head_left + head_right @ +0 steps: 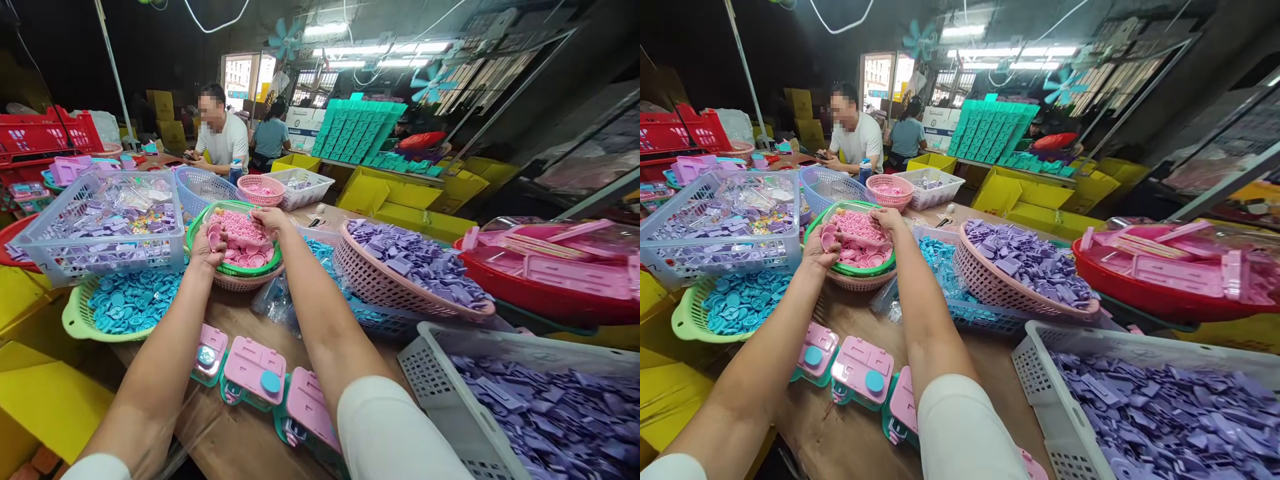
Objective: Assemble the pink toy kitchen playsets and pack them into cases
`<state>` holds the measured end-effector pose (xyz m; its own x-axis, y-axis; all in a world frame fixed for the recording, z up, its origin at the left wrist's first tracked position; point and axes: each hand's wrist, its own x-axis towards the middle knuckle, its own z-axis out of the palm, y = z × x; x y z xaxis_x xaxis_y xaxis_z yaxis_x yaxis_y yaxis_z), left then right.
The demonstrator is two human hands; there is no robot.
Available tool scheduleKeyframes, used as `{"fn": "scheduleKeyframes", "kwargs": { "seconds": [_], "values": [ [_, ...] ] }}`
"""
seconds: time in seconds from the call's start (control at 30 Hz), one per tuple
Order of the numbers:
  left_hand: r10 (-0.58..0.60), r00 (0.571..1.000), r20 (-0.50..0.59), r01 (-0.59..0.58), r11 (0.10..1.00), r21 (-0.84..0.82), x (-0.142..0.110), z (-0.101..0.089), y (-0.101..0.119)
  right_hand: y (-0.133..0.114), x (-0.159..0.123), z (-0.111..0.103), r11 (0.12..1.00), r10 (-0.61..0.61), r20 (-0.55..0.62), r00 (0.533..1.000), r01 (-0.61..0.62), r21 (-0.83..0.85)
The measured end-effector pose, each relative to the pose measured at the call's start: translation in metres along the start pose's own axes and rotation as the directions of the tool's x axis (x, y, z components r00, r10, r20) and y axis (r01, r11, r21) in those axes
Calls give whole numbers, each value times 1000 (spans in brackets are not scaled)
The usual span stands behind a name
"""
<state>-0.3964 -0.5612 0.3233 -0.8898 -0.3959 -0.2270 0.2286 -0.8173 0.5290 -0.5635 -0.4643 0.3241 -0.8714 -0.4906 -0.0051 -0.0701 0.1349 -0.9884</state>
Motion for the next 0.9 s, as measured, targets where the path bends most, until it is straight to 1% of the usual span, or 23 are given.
{"fn": "scheduleKeyframes", "kwargs": {
  "seconds": [0.1,0.2,0.3,0.43,0.53,0.63,0.77,0.83,0.9],
  "values": [
    [11,1000,12,-11,1000,21,-2,0,0,-4,0,-1,972,12,16,1000,-16,233],
    [34,999,20,-35,998,50,-4,0,0,-6,0,1,912,24,44,999,-40,408],
    [42,999,25,-43,998,46,-4,0,0,-4,4,5,848,40,85,996,-78,524],
    [24,1000,20,-24,1000,8,-3,1,0,2,8,10,776,54,136,989,-127,617],
    [16,1000,22,-16,1000,2,-2,1,0,5,8,9,748,51,170,984,-150,646],
    [32,999,19,-32,999,26,-1,0,-1,7,4,6,754,40,186,982,-152,639],
    [59,998,24,-60,997,51,-2,1,-1,1,-3,5,817,13,189,982,-119,564],
    [73,997,30,-75,995,68,-4,3,-1,-7,-9,7,864,-6,186,983,-88,496],
    [77,997,10,-78,991,107,-7,5,-2,-18,-21,9,910,-14,177,984,-61,411]
  ]
}}
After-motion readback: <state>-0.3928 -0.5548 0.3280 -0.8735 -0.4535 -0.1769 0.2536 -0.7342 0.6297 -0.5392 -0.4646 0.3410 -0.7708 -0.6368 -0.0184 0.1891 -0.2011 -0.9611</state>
